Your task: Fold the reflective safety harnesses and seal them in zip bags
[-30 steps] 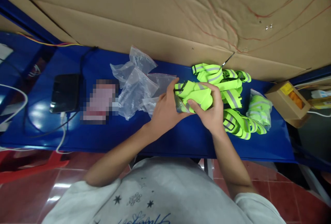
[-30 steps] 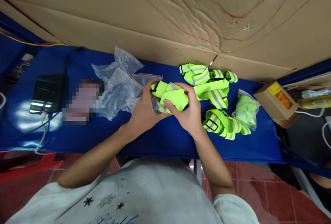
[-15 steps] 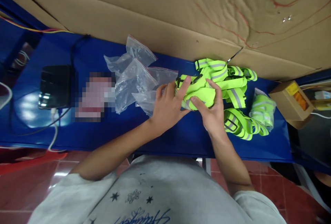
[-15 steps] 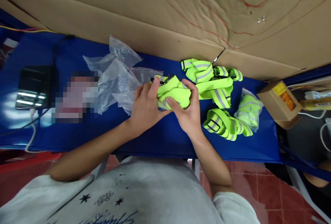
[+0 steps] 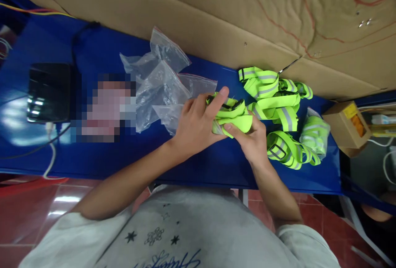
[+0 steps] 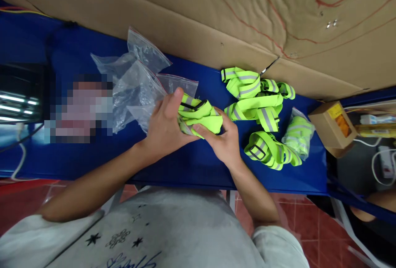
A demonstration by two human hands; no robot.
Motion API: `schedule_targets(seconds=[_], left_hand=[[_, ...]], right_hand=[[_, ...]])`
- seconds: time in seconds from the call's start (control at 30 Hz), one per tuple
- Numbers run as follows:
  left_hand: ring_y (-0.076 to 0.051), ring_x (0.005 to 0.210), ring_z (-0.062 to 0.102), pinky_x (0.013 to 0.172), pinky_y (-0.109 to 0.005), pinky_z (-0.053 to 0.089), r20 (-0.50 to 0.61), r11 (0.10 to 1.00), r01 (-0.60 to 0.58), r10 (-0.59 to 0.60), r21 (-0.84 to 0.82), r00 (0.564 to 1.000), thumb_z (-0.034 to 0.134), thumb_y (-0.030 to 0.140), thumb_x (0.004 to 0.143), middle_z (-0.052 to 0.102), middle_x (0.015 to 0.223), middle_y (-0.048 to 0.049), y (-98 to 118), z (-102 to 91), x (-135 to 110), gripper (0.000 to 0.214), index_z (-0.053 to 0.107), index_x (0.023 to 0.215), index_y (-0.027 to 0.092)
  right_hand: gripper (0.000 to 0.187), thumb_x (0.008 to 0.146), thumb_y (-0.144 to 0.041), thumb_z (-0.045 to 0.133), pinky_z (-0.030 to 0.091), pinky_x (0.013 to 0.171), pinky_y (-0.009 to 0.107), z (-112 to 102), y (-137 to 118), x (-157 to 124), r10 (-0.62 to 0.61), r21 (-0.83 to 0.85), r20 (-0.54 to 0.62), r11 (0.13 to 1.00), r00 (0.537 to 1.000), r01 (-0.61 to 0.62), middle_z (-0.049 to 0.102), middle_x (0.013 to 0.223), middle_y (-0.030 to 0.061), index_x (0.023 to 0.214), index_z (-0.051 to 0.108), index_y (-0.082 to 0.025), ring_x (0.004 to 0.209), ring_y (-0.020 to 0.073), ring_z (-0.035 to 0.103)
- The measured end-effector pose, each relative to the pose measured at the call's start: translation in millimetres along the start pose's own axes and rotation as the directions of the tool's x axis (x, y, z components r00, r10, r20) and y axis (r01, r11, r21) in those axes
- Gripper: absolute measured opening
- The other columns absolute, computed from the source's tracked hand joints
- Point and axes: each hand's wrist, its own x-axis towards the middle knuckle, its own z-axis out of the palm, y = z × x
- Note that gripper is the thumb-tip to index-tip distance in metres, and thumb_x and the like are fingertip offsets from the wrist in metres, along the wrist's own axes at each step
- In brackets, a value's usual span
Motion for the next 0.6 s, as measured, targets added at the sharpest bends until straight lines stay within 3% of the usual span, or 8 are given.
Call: schedule_targets(seconds=[0.13, 0.27, 0.4, 0.6], left_hand=[[-0.030, 0.115, 0.066, 0.100, -0.043, 0.053, 0.105, 0.998, -0.009, 0.016, -0.067, 0.994, 0.073, 0.063, 0.087, 0.064, 0.132, -0.0122, -0.4, 6.4, 1.3, 0.097, 0.026, 0.163, 0.024], [-0.030, 0.119, 0.064, 0.099, -0.043, 0.051, 0.157, 0.980, -0.168, 0.184, -0.109, 0.970, 0.068, 0.059, 0.094, 0.064, 0.133, -0.0130, -2.8, 12.0, 0.8, 0.086, 0.030, 0.163, 0.025], [-0.028, 0.125, 0.062, 0.103, -0.043, 0.049, 0.134, 0.948, -0.301, 0.314, -0.106, 0.940, 0.064, 0.051, 0.099, 0.062, 0.137, -0.0123, -6.4, 12.5, -3.0, 0.070, 0.036, 0.160, 0.032], [-0.026, 0.109, 0.070, 0.098, -0.040, 0.054, 0.308, 0.955, -0.090, 0.179, -0.282, 0.934, 0.077, 0.054, 0.089, 0.069, 0.123, -0.0064, -3.3, 9.2, -3.1, 0.100, 0.018, 0.168, 0.032]], right_hand=[[0.046, 0.073, -0.046, 0.091, 0.061, 0.076, 0.033, -29.5, -2.6, 6.1, -0.003, -0.147, 0.167, 0.989, 0.986, 0.028, 0.073, 0.092, -0.0009, 0.104, 0.066, -0.023, 0.080, 0.0190, 0.070], [0.069, 0.077, -0.042, 0.090, 0.061, 0.092, 0.035, -49.3, -14.8, -2.4, -0.110, -0.272, 0.339, 0.939, 0.934, 0.209, 0.072, 0.127, 0.0052, 0.136, 0.058, -0.027, 0.109, 0.0237, 0.072], [0.032, 0.096, -0.037, 0.074, 0.060, 0.092, 0.032, -50.0, -20.5, -18.8, -0.197, -0.359, 0.300, 0.883, 0.933, 0.301, 0.076, 0.117, 0.0030, 0.125, 0.064, -0.027, 0.105, 0.0206, 0.074], [0.030, 0.099, -0.033, 0.069, 0.061, 0.090, 0.033, -56.1, -12.6, -29.0, -0.185, -0.383, 0.407, 0.854, 0.895, 0.351, 0.077, 0.118, 0.0050, 0.127, 0.063, -0.026, 0.102, 0.0208, 0.075]])
